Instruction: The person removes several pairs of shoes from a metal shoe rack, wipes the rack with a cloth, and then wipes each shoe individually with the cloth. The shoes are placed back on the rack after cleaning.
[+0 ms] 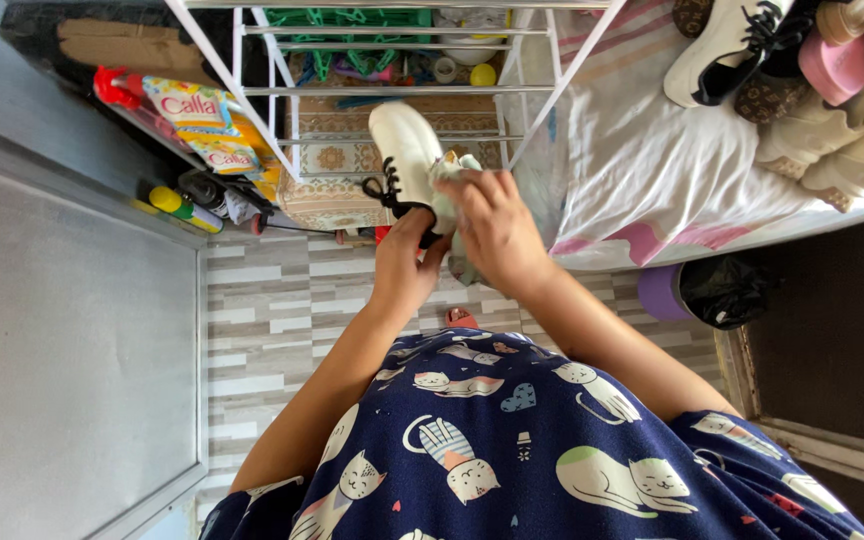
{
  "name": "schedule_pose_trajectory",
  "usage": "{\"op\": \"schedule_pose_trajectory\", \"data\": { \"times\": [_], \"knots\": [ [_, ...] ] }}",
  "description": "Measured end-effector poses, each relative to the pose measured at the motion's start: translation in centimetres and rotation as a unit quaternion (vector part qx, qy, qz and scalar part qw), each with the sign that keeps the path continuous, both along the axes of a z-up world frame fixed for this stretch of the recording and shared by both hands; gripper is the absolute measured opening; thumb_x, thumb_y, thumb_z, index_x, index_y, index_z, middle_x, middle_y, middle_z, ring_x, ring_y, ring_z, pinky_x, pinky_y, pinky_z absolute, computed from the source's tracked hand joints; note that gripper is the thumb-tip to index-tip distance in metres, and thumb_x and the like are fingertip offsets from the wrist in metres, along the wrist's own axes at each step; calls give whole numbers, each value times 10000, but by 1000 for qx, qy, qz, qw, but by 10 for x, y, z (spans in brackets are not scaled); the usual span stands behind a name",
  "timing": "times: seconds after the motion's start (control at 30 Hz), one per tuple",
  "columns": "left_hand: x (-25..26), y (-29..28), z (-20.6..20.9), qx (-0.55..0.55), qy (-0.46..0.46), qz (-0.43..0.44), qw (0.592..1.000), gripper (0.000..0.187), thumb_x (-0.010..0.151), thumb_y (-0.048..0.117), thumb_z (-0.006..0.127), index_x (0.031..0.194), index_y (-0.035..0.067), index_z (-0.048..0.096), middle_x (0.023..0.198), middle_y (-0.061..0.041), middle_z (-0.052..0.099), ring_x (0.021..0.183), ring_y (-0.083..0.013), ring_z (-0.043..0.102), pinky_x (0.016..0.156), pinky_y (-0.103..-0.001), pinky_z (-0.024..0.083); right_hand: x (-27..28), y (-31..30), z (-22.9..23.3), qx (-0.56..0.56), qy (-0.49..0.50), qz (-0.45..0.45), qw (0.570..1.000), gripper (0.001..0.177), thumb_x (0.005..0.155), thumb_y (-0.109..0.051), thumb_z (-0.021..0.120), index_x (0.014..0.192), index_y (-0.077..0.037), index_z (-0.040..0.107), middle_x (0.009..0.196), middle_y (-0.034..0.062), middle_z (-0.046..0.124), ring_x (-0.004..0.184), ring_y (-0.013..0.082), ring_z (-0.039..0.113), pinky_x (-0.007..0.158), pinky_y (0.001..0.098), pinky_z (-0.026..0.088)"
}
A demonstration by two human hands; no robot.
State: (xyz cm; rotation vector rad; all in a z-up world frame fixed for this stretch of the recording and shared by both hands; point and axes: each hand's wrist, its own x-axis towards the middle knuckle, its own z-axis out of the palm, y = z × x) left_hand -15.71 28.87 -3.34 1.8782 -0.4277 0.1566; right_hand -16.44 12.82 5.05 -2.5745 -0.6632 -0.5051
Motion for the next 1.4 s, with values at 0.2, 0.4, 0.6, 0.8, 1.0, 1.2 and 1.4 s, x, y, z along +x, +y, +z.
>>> {"op": "schedule_pose_trajectory", "data": {
  "times": [0.2, 0.4, 0.6, 0.8, 1.0, 1.2, 1.4],
  "knots": [
    [-11, 22, 12, 93, -124, -78, 985, 178, 832, 65, 744, 939, 33, 606, 931, -126, 646, 913, -364, 612, 802, -478, 456, 30, -5, 9, 100, 38, 27, 994, 448, 872, 118, 638, 1285, -55, 612, 1192, 164, 611, 1090, 375, 597, 904, 421, 533],
    [-27, 41, -1, 214, -158, -148, 953, 191, 783, 32, 704, 962, 85, 664, 962, -54, 669, 954, -280, 628, 817, -441, 455, 65, -16, 2, 145, 33, -71, 986, 366, 932, 75, 670, 1271, -57, 622, 1173, 178, 618, 972, 380, 603, 889, 431, 523],
    [-28, 58, -15, 249, -170, -112, 947, 221, 772, 0, 660, 969, 95, 691, 985, -31, 679, 980, -235, 619, 818, -420, 424, 40, 12, -36, 70, -30, 65, 995, 431, 908, 88, 606, 1323, 1, 528, 1249, 177, 680, 1138, 407, 662, 1191, 618, 326],
    [-25, 86, -21, 274, -166, -51, 946, 225, 790, 14, 652, 1001, 76, 700, 1014, -46, 667, 1024, -258, 599, 869, -419, 447, -19, 40, -45, 151, 234, 50, 959, 314, 948, -86, 675, 1248, -27, 605, 984, 223, 650, 940, 433, 634, 847, 468, 496],
    [-37, 86, -24, 311, -225, -77, 920, 138, 850, 76, 652, 976, 94, 703, 1041, -27, 659, 1065, -204, 592, 904, -408, 463, -16, 41, -42, 105, 339, -86, 931, 403, 898, -435, 743, 1028, -54, 733, 727, 153, 716, 674, 297, 739, 658, 424, 563],
    [-46, 76, -18, 333, -270, -140, 892, 141, 854, 79, 641, 976, 89, 711, 1041, -15, 652, 1085, -200, 589, 925, -388, 464, -29, 35, -70, 17, 349, -191, 917, 394, 816, -443, 751, 978, -84, 761, 795, 196, 729, 755, 383, 723, 701, 454, 558],
    [-53, 66, 12, 175, -253, -140, 941, 312, 881, 179, 725, 1171, 83, 664, 1214, -56, 631, 1164, -250, 562, 1040, -427, 431, -50, 0, -93, 65, 307, -163, 935, 281, 847, -292, 725, 989, -50, 715, 783, 195, 712, 724, 374, 696, 692, 446, 548]
  ]
}}
